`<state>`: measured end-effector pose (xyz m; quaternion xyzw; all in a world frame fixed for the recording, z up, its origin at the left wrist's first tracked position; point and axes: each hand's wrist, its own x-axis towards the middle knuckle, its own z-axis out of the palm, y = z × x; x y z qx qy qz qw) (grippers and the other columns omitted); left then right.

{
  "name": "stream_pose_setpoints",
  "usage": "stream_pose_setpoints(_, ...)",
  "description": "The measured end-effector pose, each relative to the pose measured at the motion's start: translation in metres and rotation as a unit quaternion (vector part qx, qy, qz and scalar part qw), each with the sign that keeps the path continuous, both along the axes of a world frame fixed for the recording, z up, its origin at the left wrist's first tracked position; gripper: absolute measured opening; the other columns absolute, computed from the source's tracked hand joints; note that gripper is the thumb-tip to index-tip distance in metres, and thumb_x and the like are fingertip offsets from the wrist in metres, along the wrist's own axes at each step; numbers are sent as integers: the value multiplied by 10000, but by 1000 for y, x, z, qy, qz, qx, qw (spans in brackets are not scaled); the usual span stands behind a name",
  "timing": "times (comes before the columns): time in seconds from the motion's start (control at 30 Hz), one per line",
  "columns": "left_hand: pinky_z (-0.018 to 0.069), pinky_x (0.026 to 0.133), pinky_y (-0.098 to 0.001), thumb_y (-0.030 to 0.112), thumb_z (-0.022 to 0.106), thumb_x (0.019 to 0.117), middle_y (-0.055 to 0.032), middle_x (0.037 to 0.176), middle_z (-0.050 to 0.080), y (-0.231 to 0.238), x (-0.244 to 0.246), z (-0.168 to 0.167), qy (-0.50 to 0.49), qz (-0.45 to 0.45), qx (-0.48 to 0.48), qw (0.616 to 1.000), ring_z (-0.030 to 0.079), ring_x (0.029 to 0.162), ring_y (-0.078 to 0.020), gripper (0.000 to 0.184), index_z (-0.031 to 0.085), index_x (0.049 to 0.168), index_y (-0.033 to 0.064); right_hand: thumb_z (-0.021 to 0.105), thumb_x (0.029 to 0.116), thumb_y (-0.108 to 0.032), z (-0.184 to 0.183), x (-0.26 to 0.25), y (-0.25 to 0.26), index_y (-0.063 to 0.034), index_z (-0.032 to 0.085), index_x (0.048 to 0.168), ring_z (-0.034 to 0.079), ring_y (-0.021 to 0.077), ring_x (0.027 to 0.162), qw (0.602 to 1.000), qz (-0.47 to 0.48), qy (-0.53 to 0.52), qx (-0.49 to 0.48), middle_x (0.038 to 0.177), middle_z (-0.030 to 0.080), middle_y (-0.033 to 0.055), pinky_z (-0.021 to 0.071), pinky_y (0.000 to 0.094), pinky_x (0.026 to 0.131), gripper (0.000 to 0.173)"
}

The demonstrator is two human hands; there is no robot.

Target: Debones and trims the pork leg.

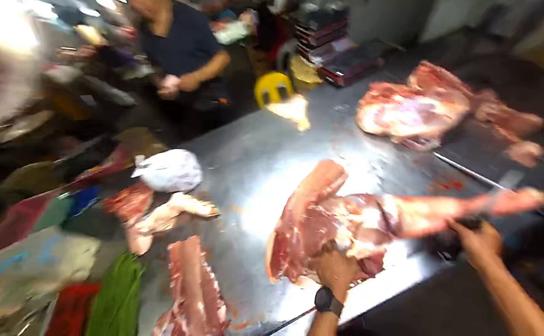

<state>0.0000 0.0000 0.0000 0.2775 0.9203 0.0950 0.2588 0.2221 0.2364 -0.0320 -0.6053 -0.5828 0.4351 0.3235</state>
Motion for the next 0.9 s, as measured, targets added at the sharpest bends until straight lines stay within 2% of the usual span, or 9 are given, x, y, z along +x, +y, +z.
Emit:
stream_pose_setpoints(0.17, 558, 788, -635, 455, 701, 844, -156, 1083, 750, 23, 0, -12, 45, -17, 1, 999, 728, 924, -373, 591, 668, 1359, 167, 792, 900, -174, -39, 16, -2, 21, 654, 1194, 717, 248, 796, 994, -28, 7, -101, 1038, 713, 167, 624, 447, 706, 380)
stream_pose_setpoints(0.33, 568, 755, -622, 211, 745, 811, -120, 1024, 762, 4, -6, -15, 57, -61, 132, 988, 732, 878, -327, 426, 743, 1225, 112, 790, 909, -161, -46, 56, -53, 19, 665, 1145, 730, 225, 749, 977, -90, 67, -184, 970, 731, 140, 643, 412, 669, 322)
stream_pose_setpoints(0.43, 590, 761, -527, 114, 692, 810, -59, 975, 774, 10, 4, -5, 27, -89, 223, 970, 740, 866, -227, 297, 770, 1096, 87, 778, 921, -177, -41, 65, -76, -5, 637, 1201, 744, 201, 732, 973, -84, 65, -206, 936, 751, 103, 648, 381, 671, 358)
stream_pose_setpoints(0.5, 598, 794, -379, 0, 666, 791, -52, 978, 770, 22, 14, 3, -68, -76, 278, 955, 724, 864, -132, 286, 758, 1060, 36, 806, 888, -186, -35, 63, -98, -27, 622, 1265, 715, 199, 670, 975, -67, 50, -207, 917, 734, 109, 633, 388, 634, 448)
stream_pose_setpoints(0.57, 590, 807, -272, -133, 603, 785, -77, 1009, 753, 34, 22, 10, -209, -44, 319, 923, 705, 899, -90, 311, 711, 1062, -44, 827, 852, -245, -26, 53, -126, -51, 547, 1396, 706, 204, 765, 979, -13, 48, -197, 1038, 709, 133, 619, 411, 705, 642)
stream_pose_setpoints(0.63, 581, 810, -270, -168, 528, 822, -89, 1019, 736, 36, 26, 11, -313, -12, 318, 895, 692, 921, -114, 317, 677, 1083, -67, 775, 884, -305, -14, 36, -156, -64, 469, 1491, 704, 212, 943, 978, 40, 68, -195, 1184, 687, 146, 599, 432, 862, 722)
stream_pose_setpoints(0.7, 573, 802, -283, -134, 503, 874, -94, 989, 721, 35, 27, 11, -366, 17, 318, 874, 681, 900, -140, 275, 668, 1080, -54, 665, 975, -325, -8, 15, -174, -71, 469, 1493, 711, 226, 858, 976, 70, 88, -187, 1131, 693, 157, 611, 448, 803, 609)
stream_pose_setpoints(0.77, 570, 832, -291, -98, 515, 915, -88, 979, 710, 32, 28, 14, -404, 41, 339, 849, 675, 901, -145, 230, 671, 1074, -38, 588, 1016, -296, -10, -3, -182, -91, 467, 1513, 721, 260, 966, 982, 104, 57, -145, 1138, 717, 163, 584, 482, 903, 551)
stream_pose_setpoints(0.9, 579, 854, -300, -60, 535, 896, -74, 986, 725, 26, 26, 22, -495, 66, 392, 772, 691, 900, -137, 231, 702, 1029, 28, 462, 1058, -260, -14, -24, -176, -291, 174, 1662, 692, 364, 1041, 969, 202, -70, -124, 1171, 698, 189, 541, 553, 934, 670)
